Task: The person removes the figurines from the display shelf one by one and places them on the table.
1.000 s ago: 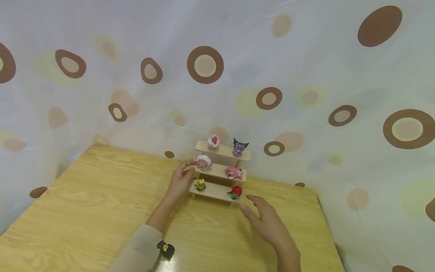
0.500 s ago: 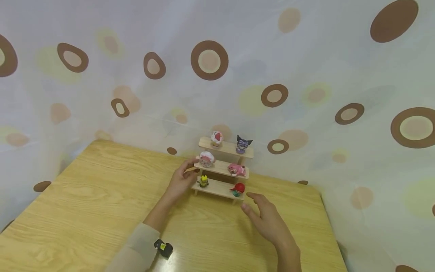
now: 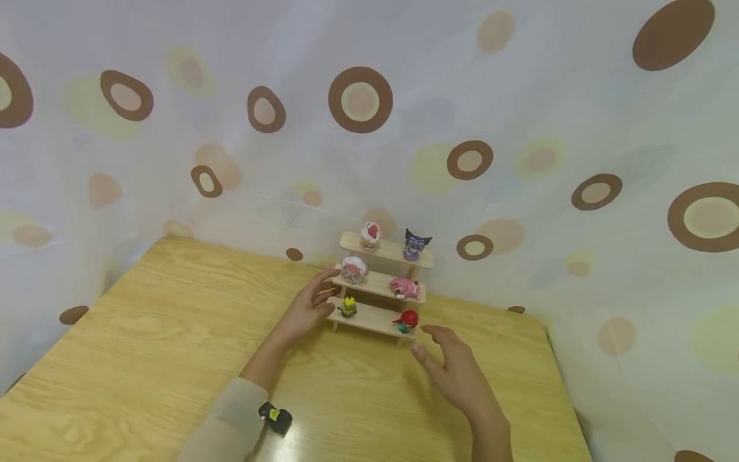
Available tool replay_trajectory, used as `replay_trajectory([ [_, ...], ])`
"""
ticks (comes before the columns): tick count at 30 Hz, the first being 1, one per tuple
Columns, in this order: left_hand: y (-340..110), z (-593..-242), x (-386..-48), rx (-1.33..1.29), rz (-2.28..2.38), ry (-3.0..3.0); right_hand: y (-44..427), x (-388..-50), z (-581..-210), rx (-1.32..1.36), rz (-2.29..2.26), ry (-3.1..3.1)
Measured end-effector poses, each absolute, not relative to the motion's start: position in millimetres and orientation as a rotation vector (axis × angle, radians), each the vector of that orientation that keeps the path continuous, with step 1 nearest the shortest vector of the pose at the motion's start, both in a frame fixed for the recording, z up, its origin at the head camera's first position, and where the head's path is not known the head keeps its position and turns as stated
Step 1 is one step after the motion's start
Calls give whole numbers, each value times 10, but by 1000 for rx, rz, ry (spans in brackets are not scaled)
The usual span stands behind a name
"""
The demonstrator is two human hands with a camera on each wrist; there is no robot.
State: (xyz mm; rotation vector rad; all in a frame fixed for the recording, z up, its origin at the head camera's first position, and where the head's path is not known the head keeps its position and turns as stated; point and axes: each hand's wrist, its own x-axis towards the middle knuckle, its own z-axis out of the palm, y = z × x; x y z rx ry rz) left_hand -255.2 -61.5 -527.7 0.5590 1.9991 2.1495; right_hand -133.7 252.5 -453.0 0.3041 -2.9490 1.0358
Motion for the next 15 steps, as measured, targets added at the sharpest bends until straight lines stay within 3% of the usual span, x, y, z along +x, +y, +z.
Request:
replay_trajectory([
  [15,-632,-5257,-2590,607,2088,2039,2509,-1348,-4506,346,1064,-2898],
])
